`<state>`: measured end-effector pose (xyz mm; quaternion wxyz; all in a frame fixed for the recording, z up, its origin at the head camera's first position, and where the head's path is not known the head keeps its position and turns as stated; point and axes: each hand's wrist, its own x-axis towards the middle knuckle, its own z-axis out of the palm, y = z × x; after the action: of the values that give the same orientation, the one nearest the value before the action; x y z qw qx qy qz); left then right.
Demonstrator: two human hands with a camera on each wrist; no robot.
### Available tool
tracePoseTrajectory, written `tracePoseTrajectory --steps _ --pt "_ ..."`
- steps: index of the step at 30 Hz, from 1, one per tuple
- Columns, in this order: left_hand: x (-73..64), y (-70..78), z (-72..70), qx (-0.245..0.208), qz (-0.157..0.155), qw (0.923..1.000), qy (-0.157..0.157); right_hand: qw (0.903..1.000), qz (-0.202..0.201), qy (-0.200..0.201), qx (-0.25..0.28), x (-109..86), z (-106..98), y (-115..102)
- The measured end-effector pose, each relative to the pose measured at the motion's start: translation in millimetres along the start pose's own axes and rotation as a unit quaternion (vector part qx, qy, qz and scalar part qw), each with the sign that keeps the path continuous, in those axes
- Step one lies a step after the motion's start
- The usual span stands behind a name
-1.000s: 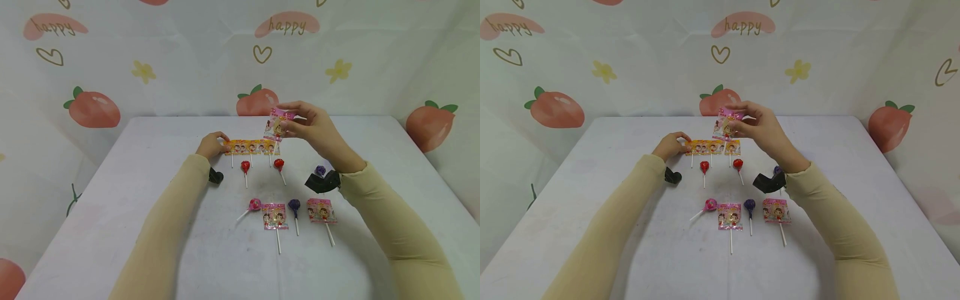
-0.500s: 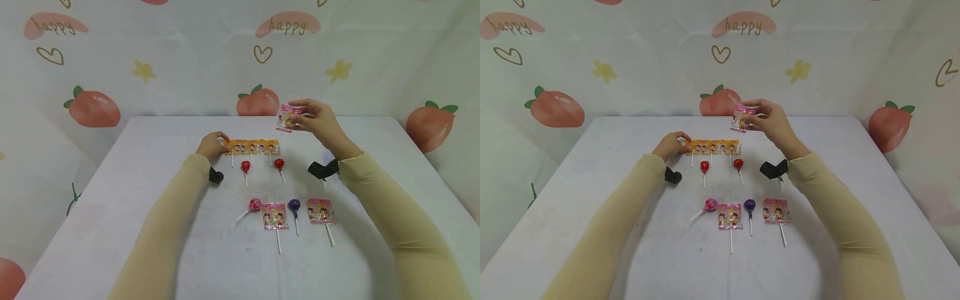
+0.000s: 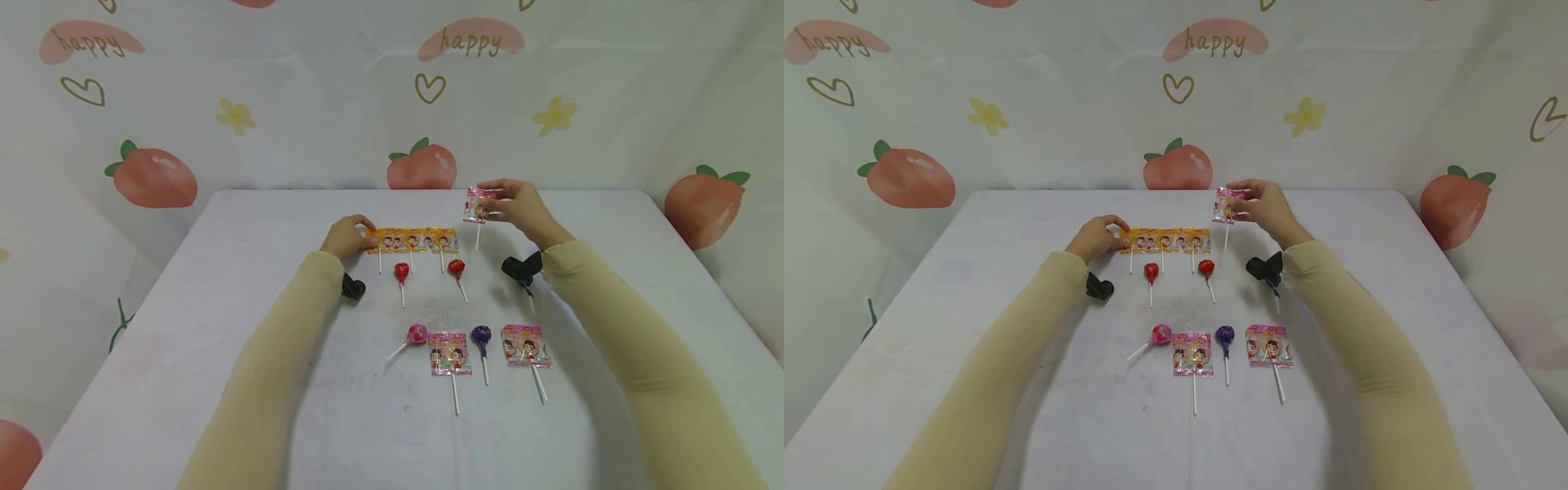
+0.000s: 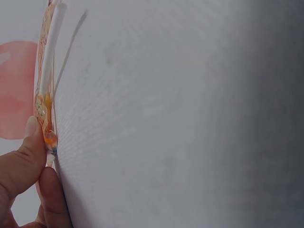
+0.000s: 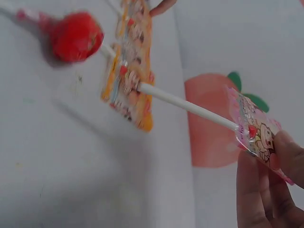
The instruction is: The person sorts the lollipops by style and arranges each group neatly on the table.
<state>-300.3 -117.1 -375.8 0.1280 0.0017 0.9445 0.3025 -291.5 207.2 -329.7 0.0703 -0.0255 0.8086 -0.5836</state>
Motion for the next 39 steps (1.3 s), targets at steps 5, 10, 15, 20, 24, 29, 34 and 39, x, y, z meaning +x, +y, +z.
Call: tracePoseTrajectory --steps 5,10,15,20,24,29,34,39 --pt "0.8 -0.7 0.0 0.001 0.004 1.0 0.0 0.9994 0.02 -0.029 -0.001 13.6 -0.9 14.2" --pt "2.1 -1.9 0.9 0.0 0.002 1.0 0.0 0.997 0.044 -0.061 -0.019 21.6 -1.0 25.0" --pt "2.8 -2.2 1.6 0.0 0.001 1.0 0.002 0.9919 0.07 -0.08 -0.071 25.0 1.4 33.3" --pt "3.3 -2.3 1.6 -0.001 0.001 1.0 0.002 0.9864 0.091 -0.097 -0.096 26.6 4.1 38.4" --pt "3.4 -2.6 1.5 -0.002 0.001 1.0 0.002 0.9848 0.098 -0.108 -0.095 27.4 7.3 41.6" --pt "3.0 -1.7 1.2 -0.003 -0.001 1.0 0.0 0.9828 0.109 -0.106 -0.105 28.7 9.8 43.6" --pt "2.1 -1.3 1.6 -0.007 -0.004 1.0 0.001 0.9811 0.113 -0.101 -0.12 28.1 13.1 40.2" --pt "0.8 -1.4 1.0 -0.011 -0.002 0.9999 0.003 0.9796 0.116 -0.092 -0.136 27.3 16.0 37.9"
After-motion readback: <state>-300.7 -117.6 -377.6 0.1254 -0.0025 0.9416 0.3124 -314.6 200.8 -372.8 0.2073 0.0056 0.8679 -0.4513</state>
